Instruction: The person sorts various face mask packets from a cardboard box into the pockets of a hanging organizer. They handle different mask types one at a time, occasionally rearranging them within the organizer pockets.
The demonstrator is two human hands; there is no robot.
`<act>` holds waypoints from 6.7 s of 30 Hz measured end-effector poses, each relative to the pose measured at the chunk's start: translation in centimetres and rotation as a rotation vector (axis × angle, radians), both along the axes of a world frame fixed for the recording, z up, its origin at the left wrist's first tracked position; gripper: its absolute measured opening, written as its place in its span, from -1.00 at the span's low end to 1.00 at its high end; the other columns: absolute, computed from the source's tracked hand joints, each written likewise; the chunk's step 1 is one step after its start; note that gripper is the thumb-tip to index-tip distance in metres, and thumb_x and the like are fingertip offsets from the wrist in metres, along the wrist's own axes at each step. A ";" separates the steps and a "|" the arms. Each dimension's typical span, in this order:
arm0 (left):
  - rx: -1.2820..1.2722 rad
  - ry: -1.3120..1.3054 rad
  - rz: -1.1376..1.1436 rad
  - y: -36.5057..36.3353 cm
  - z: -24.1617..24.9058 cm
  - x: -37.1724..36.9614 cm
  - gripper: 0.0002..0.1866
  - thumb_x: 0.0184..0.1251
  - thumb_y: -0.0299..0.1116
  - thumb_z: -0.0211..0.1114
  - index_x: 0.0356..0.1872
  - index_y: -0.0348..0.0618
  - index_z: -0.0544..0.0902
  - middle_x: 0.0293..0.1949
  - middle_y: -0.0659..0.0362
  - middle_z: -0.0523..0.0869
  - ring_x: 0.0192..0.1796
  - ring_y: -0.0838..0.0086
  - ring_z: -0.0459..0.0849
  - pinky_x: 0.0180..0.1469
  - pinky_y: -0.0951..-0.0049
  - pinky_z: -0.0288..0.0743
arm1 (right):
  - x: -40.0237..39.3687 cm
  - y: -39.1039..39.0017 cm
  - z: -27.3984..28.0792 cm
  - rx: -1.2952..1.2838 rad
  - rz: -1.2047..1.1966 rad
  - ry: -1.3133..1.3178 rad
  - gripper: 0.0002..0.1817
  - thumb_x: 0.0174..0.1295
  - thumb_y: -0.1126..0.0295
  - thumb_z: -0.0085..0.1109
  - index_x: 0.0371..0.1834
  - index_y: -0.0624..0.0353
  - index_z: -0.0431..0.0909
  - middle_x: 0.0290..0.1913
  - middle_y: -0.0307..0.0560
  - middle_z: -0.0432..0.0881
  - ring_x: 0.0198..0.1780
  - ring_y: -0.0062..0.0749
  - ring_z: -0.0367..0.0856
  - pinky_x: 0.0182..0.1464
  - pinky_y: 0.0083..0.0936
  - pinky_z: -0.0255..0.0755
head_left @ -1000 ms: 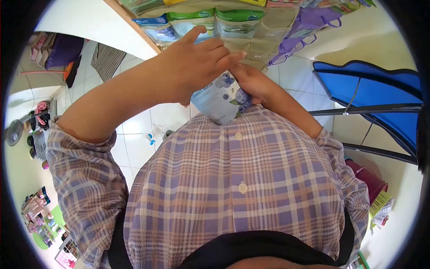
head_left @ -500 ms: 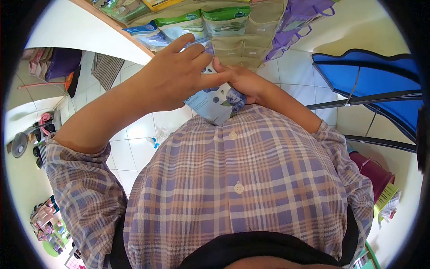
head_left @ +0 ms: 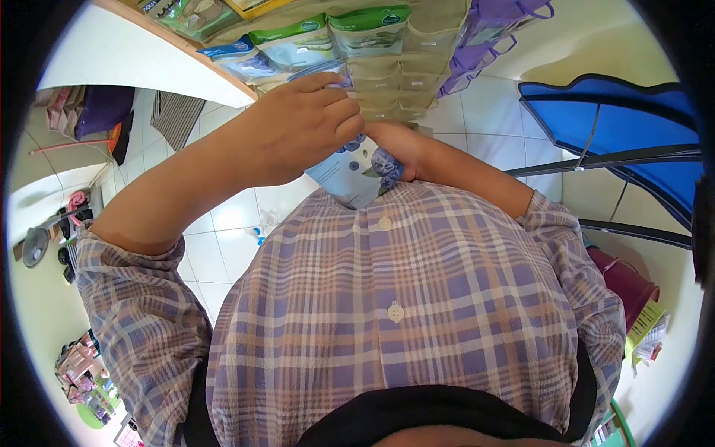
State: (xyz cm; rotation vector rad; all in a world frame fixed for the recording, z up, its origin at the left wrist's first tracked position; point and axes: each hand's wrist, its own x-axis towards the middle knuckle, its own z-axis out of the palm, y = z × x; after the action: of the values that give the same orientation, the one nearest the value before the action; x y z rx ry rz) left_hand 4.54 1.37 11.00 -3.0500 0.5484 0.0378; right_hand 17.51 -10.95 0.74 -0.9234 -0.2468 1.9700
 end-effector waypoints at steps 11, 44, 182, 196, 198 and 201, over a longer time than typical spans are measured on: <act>0.147 -0.038 0.040 0.1 0.0 0.7 -0.71 0.07 -0.47 0.26 -0.12 -0.18 0.53 -0.16 0.14 0.61 0.05 0.31 0.58 0.33 0.25 0.31 | 2.0 0.6 -0.3 0.331 0.236 0.315 0.08 0.18 -0.52 -0.49 0.28 0.38 0.29 0.10 0.27 0.57 0.03 0.03 0.65 0.15 -0.11 0.50; 0.131 0.106 0.231 -1.0 -10.9 0.3 -0.56 -0.05 -0.44 0.31 -0.06 -0.28 0.47 -0.23 0.10 0.57 -0.16 0.28 0.58 -0.04 0.34 0.40 | 4.6 -0.2 -14.7 0.068 0.358 0.499 -0.27 0.29 -0.19 -0.07 0.31 0.18 0.33 0.20 0.23 0.51 0.09 0.02 0.56 0.15 -0.18 0.39; -0.612 -0.275 0.764 -0.5 -25.0 1.9 -0.68 0.29 -0.40 0.16 0.06 -0.09 0.61 -0.02 0.05 0.65 0.06 0.10 0.59 0.10 0.17 0.48 | 6.2 -3.0 -17.7 0.103 -0.005 -1.831 -0.69 0.22 0.04 0.17 -0.08 -0.12 0.69 -0.22 -0.09 0.65 -0.16 -0.17 0.63 -0.14 -0.28 0.49; -0.676 -0.197 0.839 0.3 -27.2 4.8 -0.81 0.24 -0.33 0.23 -0.16 -0.09 0.68 -0.18 0.05 0.70 -0.17 0.15 0.68 -0.10 0.23 0.56 | 6.6 -1.9 -17.0 0.007 -0.126 -1.684 -0.61 0.14 -0.07 0.23 -0.26 0.02 0.72 -0.26 -0.03 0.69 -0.18 -0.10 0.65 -0.13 -0.24 0.50; -0.727 -0.256 0.876 0.2 -26.4 4.6 -0.80 0.25 -0.33 0.23 -0.15 -0.09 0.68 -0.17 0.04 0.70 -0.16 0.15 0.68 -0.10 0.24 0.56 | 6.6 -2.0 -16.2 0.006 -0.311 -1.715 -0.64 0.11 -0.01 0.29 -0.21 0.00 0.71 -0.18 -0.05 0.69 -0.18 -0.13 0.67 -0.13 -0.28 0.51; -0.725 -0.347 0.915 0.5 -26.4 4.5 -0.79 0.26 -0.31 0.23 -0.13 -0.06 0.70 -0.16 0.04 0.71 -0.16 0.16 0.69 -0.10 0.24 0.57 | 6.4 -1.6 -14.7 0.203 -0.423 -1.818 -0.70 0.15 0.04 0.25 -0.15 -0.09 0.70 -0.09 -0.15 0.68 -0.14 -0.20 0.67 -0.13 -0.32 0.53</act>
State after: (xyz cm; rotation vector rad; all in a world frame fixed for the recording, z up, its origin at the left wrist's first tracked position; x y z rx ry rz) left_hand 9.02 1.84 -15.36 -3.4901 -1.0831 -0.7876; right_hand 23.96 -12.58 -13.95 -2.1143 -1.0745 0.2245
